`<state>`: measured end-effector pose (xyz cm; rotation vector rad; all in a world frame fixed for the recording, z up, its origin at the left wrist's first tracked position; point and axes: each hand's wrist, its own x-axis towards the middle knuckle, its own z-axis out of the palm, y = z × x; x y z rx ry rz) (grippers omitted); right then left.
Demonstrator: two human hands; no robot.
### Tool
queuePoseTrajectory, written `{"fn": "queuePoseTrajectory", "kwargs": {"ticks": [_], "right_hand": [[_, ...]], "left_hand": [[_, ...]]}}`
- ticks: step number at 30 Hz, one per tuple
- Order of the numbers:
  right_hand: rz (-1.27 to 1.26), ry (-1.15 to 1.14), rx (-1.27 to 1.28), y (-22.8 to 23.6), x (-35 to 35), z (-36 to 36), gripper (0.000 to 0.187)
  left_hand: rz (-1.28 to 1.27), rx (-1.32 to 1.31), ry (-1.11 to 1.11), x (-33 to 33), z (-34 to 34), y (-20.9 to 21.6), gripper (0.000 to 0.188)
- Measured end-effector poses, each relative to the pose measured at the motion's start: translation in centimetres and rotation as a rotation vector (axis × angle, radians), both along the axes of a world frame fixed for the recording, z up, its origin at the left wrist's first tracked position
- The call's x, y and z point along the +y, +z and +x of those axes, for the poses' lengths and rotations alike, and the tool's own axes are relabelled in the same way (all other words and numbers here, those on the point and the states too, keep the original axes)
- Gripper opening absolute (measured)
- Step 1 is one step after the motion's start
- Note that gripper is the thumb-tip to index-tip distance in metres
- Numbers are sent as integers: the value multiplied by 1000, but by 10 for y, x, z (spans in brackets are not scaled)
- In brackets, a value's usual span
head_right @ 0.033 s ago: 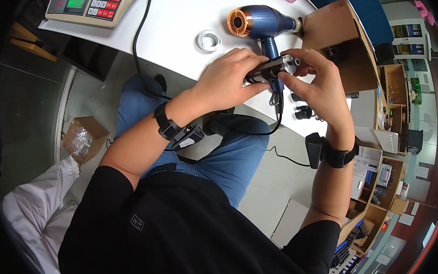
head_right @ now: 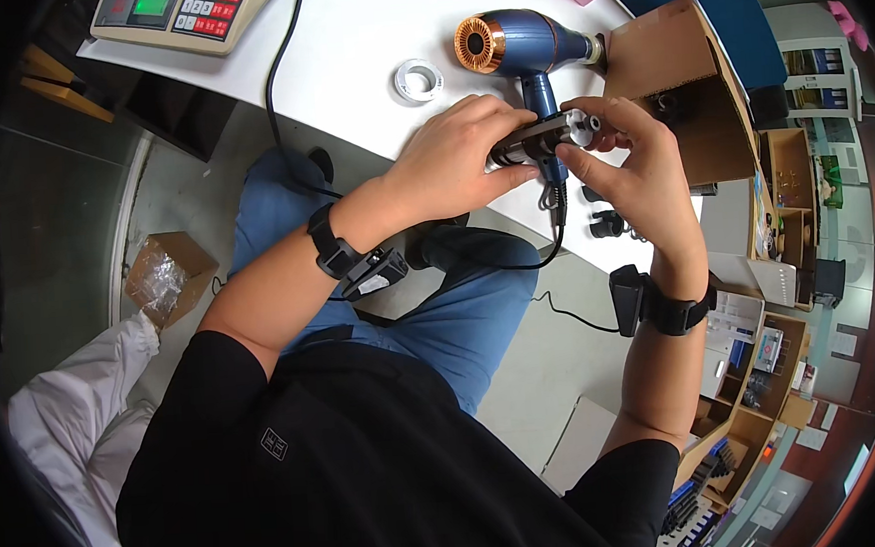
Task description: Inspecting and repairing a hair dryer by adjusting the cord and components, then weighing it on a scale.
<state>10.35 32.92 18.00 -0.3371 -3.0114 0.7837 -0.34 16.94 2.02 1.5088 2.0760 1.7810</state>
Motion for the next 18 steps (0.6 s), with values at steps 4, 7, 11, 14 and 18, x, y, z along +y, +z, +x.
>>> {"fn": "queuePoseTrajectory", "kwargs": {"ticks": [4, 7, 11, 14, 18], "right_hand": [[-24, 28, 57, -3, -3, 3, 43], [-76, 25, 86, -9, 2, 6, 44], [-179, -67, 85, -22, 7, 11, 46], [-171, -33, 94, -28, 6, 9, 42], [-258, -51, 177, -47, -1, 6, 38]], "left_hand": [[-23, -50, -24, -1, 0, 1, 54], [-19, -59, -20, -1, 0, 0, 51], [36, -71, -6, 0, -2, -2, 46], [66, -152, -29, 1, -5, -4, 46], [249, -294, -23, 2, -11, -11, 41]]}}
